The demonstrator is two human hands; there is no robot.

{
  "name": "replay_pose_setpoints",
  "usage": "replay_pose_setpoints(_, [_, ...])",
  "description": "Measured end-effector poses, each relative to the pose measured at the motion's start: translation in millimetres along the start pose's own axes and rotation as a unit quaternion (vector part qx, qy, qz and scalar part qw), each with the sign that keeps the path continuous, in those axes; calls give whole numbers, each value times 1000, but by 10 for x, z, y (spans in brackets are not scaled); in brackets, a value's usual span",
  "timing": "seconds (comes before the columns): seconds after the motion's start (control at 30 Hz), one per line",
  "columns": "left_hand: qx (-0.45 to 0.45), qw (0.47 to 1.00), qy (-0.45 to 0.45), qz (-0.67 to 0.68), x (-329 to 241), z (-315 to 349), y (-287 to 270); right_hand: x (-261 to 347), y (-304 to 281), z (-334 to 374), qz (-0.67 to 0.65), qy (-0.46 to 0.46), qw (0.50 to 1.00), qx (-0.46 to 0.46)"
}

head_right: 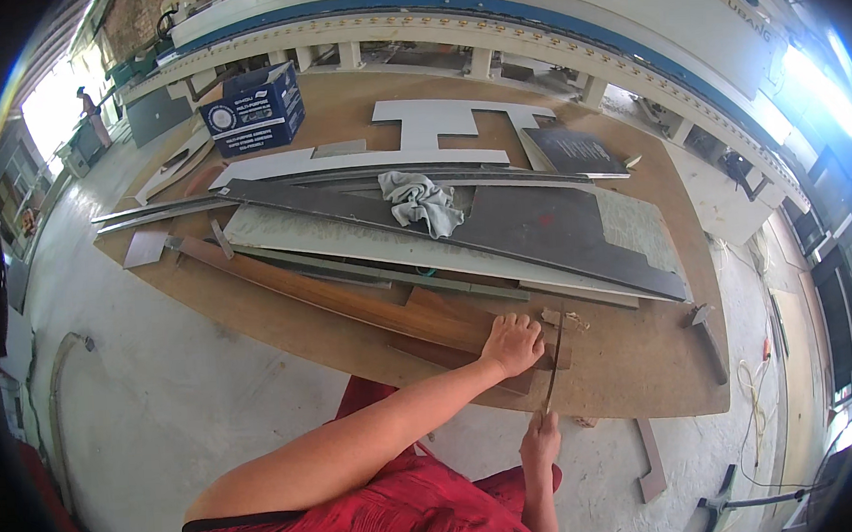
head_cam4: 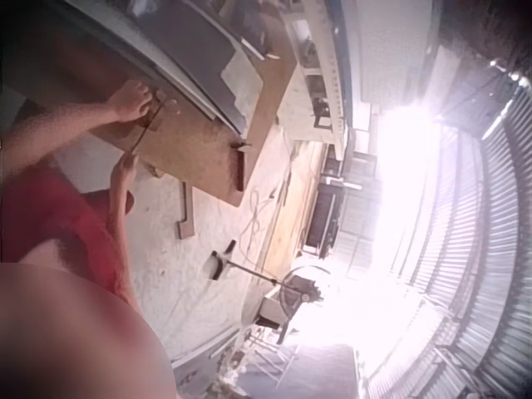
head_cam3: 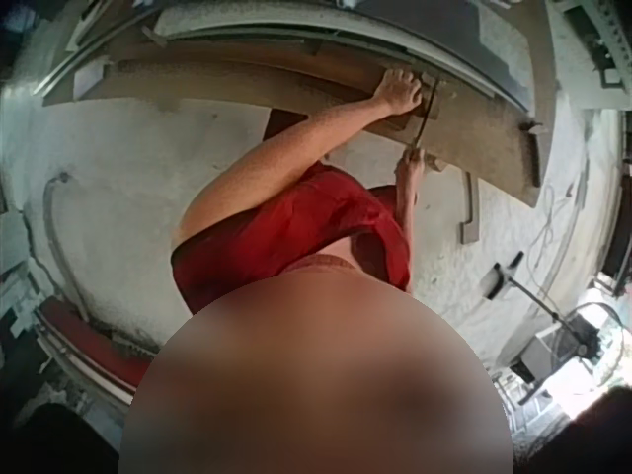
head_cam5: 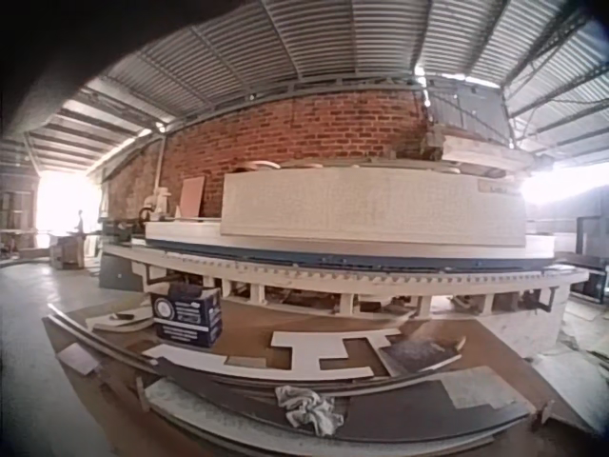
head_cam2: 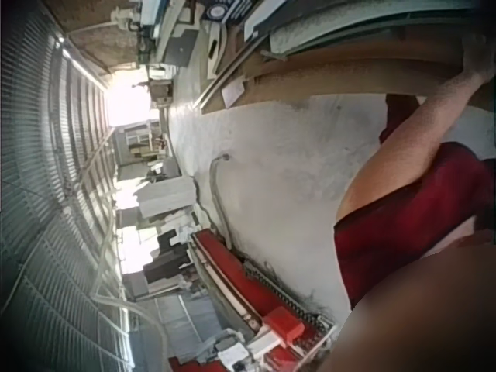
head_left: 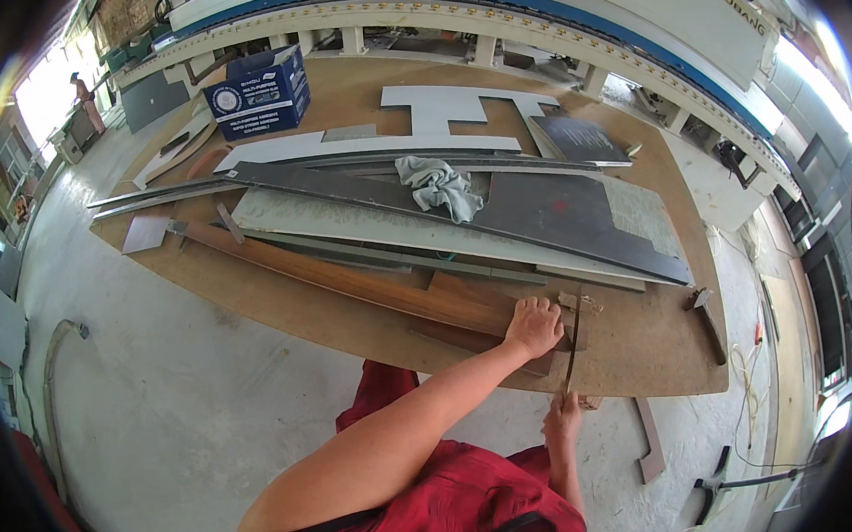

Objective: The person cuts a thin strip of wood on a workbench using a hand saw.

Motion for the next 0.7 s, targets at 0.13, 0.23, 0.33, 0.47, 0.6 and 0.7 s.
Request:
replay_pose_setpoints(0.13, [11, 1000, -2, 5, -26, -15, 29, -25, -178, 714, 21, -40, 999, -22])
replay_pose_setpoints(0.23, [7, 1000, 5, 10, -45, -7, 11, -197, -183, 1008, -14, -30, 998, -44])
replay_pose_setpoints(0.33, [4, 1000, 2, 8, 17, 8, -16, -149, -172, 743, 8, -55, 998, -43])
replay_pose_setpoints(0.47, [17, 1000, -4, 20, -9, -25, 19, 8, -60, 21, -2, 21, 999, 28])
replay_pose_setpoints(0.6, [5, 1000, -11, -1, 62, 16, -6, 318, -142, 61, -40, 62, 994, 76])
replay_pose_setpoints(0.7, [27, 1000, -2, 12, -89, -23, 51, -62, -183, 498, 32, -40, 998, -24])
Point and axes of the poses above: each hand's wrist, its own z-axis away from the middle knuckle, its own y-axis out of the palm, x = y × z, the point moved 8 cm from there along -z, towards the middle knuckle, and after that the axes turned 12 degrees about z, right-handed, at the moved point
